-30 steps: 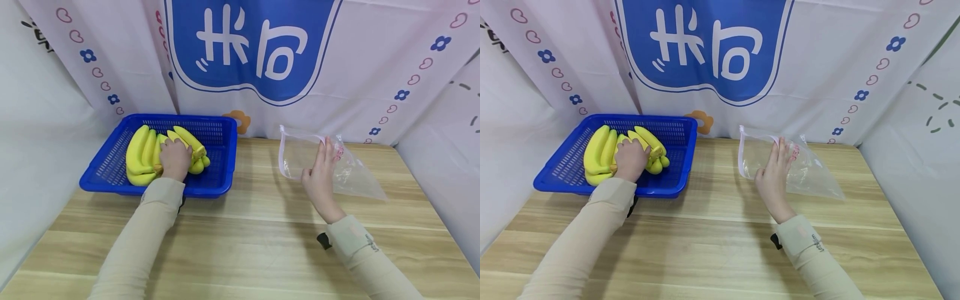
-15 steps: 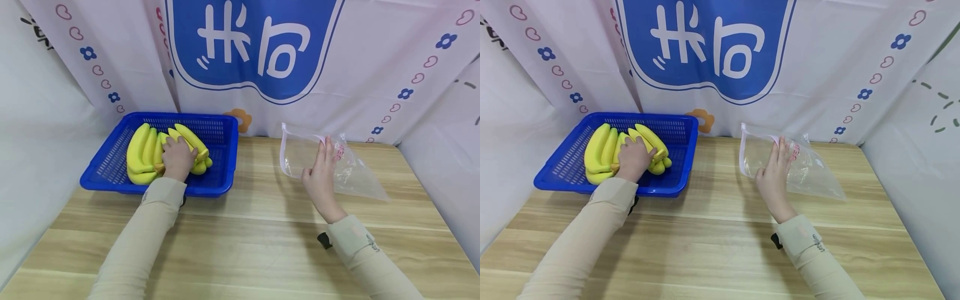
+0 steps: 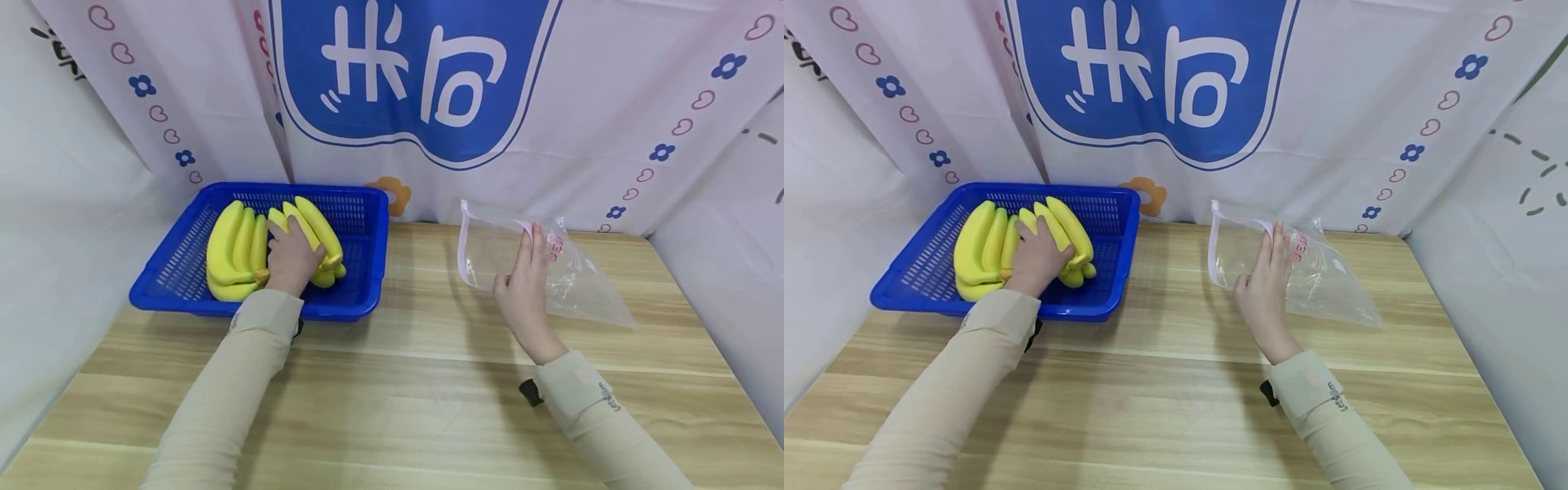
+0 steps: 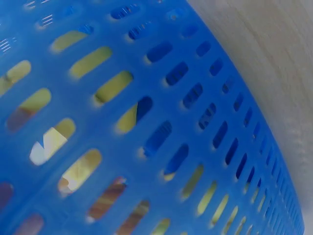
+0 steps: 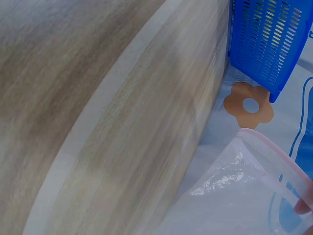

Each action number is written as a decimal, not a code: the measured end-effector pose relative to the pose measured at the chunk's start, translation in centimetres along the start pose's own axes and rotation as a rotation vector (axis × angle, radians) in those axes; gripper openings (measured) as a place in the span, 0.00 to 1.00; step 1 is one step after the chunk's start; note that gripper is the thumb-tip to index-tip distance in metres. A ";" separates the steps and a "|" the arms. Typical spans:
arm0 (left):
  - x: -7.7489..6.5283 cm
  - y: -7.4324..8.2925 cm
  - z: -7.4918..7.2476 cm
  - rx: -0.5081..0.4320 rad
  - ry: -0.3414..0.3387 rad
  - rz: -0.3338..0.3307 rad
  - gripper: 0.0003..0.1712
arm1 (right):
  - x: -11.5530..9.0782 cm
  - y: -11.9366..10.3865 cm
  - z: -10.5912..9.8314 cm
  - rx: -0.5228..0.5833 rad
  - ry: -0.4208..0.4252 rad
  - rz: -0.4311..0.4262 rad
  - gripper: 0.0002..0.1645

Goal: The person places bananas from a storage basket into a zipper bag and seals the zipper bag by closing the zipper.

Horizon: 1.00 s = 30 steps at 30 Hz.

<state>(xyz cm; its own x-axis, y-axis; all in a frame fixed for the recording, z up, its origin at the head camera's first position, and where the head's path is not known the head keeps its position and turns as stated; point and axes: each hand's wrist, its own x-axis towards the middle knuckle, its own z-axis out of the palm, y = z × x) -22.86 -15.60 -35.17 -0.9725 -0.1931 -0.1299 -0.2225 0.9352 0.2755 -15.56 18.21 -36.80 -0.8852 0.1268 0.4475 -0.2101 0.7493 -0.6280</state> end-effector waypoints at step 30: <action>0.5 0.2 0.1 -0.095 -0.029 0.137 0.57 | -0.2 0.2 0.2 -0.074 -0.036 -0.006 0.48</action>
<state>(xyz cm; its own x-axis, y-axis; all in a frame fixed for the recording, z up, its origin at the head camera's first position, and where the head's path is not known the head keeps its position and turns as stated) -23.40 -15.48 -35.30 -0.9921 -0.0557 -0.1120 -0.0946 0.9198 0.3809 -15.51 18.24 -37.11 -0.8987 0.0994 0.4271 -0.1855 0.7964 -0.5757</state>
